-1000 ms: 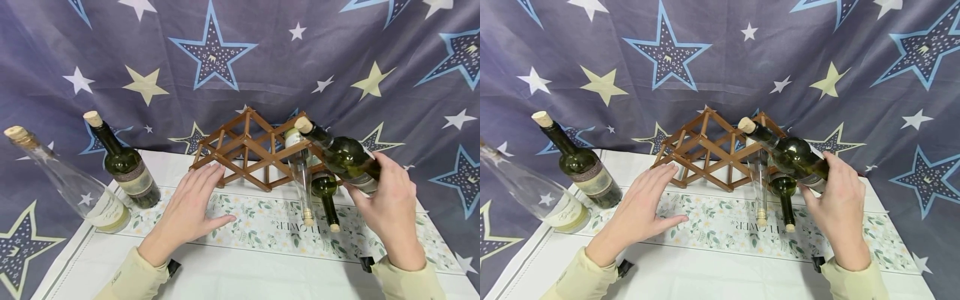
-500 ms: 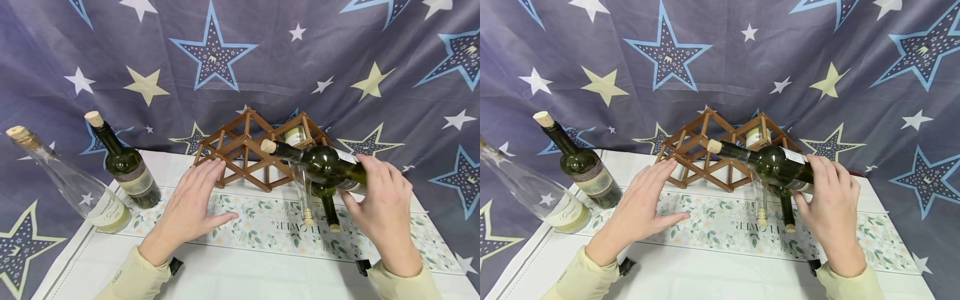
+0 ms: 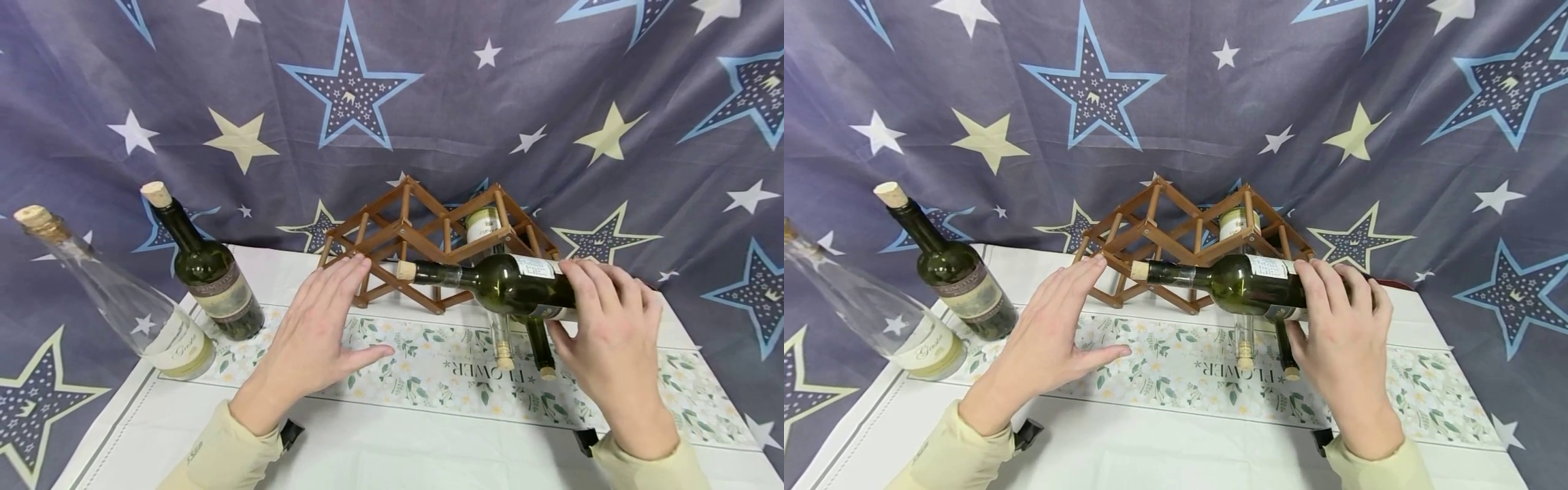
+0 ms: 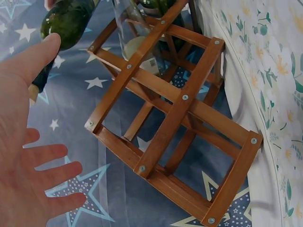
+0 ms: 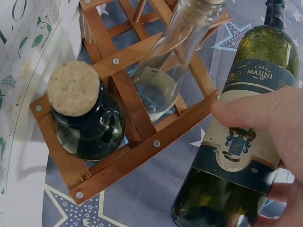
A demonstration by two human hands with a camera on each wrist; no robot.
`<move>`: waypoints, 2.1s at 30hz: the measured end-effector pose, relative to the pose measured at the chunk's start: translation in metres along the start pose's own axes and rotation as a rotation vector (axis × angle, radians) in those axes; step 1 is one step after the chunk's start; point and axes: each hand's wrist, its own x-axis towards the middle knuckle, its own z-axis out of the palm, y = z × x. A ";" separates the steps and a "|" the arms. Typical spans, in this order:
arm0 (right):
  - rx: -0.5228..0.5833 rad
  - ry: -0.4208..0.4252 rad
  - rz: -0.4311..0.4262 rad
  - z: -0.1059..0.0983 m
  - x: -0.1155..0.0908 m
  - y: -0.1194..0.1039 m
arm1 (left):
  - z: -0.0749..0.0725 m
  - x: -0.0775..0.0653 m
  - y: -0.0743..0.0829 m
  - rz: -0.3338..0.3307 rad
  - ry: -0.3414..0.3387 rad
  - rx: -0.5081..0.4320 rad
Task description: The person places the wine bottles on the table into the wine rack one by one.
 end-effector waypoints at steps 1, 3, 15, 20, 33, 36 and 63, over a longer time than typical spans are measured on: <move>-0.002 -0.001 -0.003 0.000 0.000 -0.001 | 0.000 0.000 0.001 0.003 0.005 -0.005; -0.006 -0.001 -0.013 0.000 0.000 -0.004 | 0.000 0.002 0.003 0.011 0.018 -0.014; -0.023 0.025 -0.086 0.000 0.004 -0.019 | -0.001 0.004 0.010 0.044 0.043 -0.016; -0.023 0.028 -0.111 0.000 0.004 -0.023 | 0.003 0.005 0.014 0.070 0.041 -0.018; -0.023 0.030 -0.174 0.002 0.004 -0.039 | 0.010 0.012 0.024 0.131 0.022 0.032; -0.019 0.021 -0.188 0.001 0.004 -0.042 | 0.012 0.012 0.026 0.139 -0.015 0.072; 0.020 -0.001 -0.244 0.005 0.004 -0.065 | 0.028 0.005 0.032 0.137 -0.088 0.186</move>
